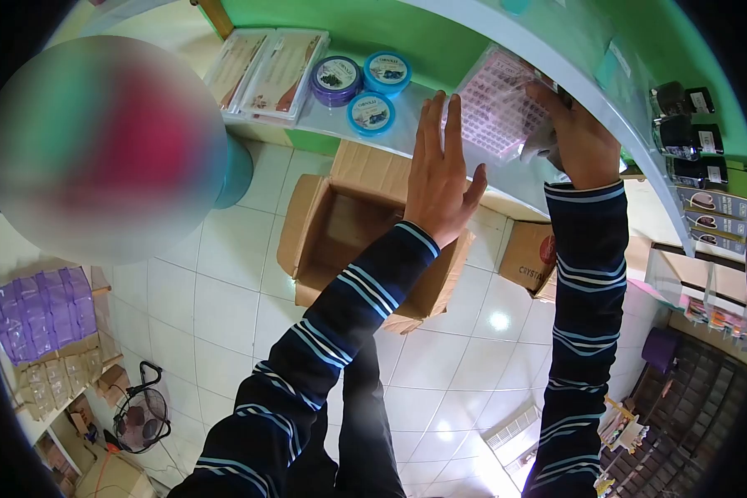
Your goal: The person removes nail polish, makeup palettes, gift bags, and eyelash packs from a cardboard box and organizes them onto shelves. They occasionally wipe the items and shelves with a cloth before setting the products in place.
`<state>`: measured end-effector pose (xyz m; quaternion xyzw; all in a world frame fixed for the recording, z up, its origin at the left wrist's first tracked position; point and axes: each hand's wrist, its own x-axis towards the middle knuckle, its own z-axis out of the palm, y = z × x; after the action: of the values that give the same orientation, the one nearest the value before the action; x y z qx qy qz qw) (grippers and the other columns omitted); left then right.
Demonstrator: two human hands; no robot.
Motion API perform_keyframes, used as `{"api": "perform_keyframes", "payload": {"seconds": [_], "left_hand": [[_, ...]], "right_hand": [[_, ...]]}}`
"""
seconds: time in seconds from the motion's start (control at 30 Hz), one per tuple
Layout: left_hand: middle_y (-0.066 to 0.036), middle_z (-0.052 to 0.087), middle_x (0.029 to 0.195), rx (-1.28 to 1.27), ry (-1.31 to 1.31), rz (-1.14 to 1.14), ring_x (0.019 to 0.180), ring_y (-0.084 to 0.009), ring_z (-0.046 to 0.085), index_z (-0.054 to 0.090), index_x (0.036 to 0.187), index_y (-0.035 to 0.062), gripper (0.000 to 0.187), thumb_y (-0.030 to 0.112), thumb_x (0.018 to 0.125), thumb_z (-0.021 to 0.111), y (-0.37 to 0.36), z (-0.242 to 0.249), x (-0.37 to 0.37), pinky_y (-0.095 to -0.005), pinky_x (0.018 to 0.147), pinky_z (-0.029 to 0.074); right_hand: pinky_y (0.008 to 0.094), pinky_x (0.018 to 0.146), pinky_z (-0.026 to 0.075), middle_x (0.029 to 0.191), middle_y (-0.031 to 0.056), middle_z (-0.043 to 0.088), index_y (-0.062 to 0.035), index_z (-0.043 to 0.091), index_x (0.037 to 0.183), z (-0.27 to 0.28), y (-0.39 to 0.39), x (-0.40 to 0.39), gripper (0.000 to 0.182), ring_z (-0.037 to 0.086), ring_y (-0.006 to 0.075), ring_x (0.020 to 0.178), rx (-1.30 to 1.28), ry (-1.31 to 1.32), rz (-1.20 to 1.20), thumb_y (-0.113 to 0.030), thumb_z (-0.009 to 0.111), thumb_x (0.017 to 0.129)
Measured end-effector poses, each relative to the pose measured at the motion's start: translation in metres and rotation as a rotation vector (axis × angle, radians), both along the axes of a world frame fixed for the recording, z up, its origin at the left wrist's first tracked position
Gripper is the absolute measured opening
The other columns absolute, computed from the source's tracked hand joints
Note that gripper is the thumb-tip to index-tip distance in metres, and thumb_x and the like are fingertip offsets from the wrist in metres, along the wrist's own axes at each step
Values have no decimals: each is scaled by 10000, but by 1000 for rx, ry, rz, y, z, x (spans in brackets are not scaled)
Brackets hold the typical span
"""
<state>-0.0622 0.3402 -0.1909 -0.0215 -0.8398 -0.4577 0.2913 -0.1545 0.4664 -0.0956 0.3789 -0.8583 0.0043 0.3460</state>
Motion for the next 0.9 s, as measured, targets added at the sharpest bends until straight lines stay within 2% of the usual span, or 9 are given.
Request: {"api": "perform_keyframes", "payload": {"seconds": [0.07, 0.13, 0.23, 0.47, 0.53, 0.57, 0.63, 0.77, 0.9], "left_hand": [[-249, 228, 1277, 38, 7, -21, 1169, -404, 268, 144, 1295, -4, 736, 84, 708, 580, 0, -1, 1, -430, 964, 278], [-248, 238, 1270, 34, 8, -28, 1161, -402, 278, 147, 1294, -5, 729, 82, 711, 577, 1, -3, 3, -429, 960, 284], [-246, 251, 1260, 28, 21, -36, 1152, -398, 291, 152, 1291, -6, 715, 77, 717, 570, 1, -4, 3, -427, 953, 295], [-240, 256, 1257, 20, 39, -20, 1148, -395, 295, 172, 1279, -5, 678, 78, 728, 557, 1, -8, 0, -429, 950, 294], [-242, 259, 1255, 26, 41, -29, 1149, -393, 293, 175, 1278, -7, 671, 78, 730, 553, -1, -7, -1, -427, 947, 296], [-244, 262, 1252, 35, 41, -34, 1150, -392, 292, 178, 1276, -8, 665, 77, 731, 549, -2, -7, 0, -426, 943, 298], [-244, 279, 1240, 48, 58, -27, 1140, -389, 306, 186, 1276, -12, 658, 75, 732, 546, -4, -8, -1, -420, 935, 304], [-236, 341, 1193, 76, 104, -66, 1098, -377, 359, 213, 1273, -21, 637, 63, 733, 541, -10, -7, -4, -403, 912, 323], [-225, 367, 1167, 78, 105, -95, 1072, -369, 389, 222, 1276, -14, 639, 51, 729, 545, -9, -8, -5, -394, 901, 337]], "right_hand": [[280, 632, 440, 789, 68, 578, -88, 618, 898, -1, 1, 0, 200, 547, 197, 665, 38, 39, 64, -177, 634, 719], [286, 655, 441, 797, 89, 583, -62, 603, 915, -1, -1, 0, 256, 554, 203, 687, -234, -361, 58, -197, 654, 704], [297, 645, 442, 787, 100, 588, -27, 587, 919, 2, -6, 3, 315, 548, 214, 658, -337, -452, -29, -225, 669, 689], [296, 604, 439, 743, 97, 594, -6, 581, 899, 5, -18, 14, 311, 550, 187, 620, -238, -168, -85, -204, 679, 679], [294, 650, 439, 777, 89, 607, -12, 591, 910, 13, -22, 29, 294, 565, 161, 682, -564, -617, -452, -156, 688, 672], [294, 650, 439, 777, 89, 607, -12, 591, 910, 8, -17, 35, 294, 565, 161, 682, -561, -618, -456, -156, 688, 672], [300, 675, 444, 792, 109, 610, -35, 609, 882, -15, 2, 46, 267, 583, 246, 715, -634, -169, -274, -162, 690, 662], [277, 727, 419, 826, 97, 624, -25, 593, 937, -55, 16, 70, 294, 577, 174, 770, -827, -583, -420, -126, 675, 673], [275, 684, 422, 818, 83, 630, -28, 591, 947, -76, 9, 76, 293, 563, 153, 720, -880, -676, -359, -126, 667, 681]]}}
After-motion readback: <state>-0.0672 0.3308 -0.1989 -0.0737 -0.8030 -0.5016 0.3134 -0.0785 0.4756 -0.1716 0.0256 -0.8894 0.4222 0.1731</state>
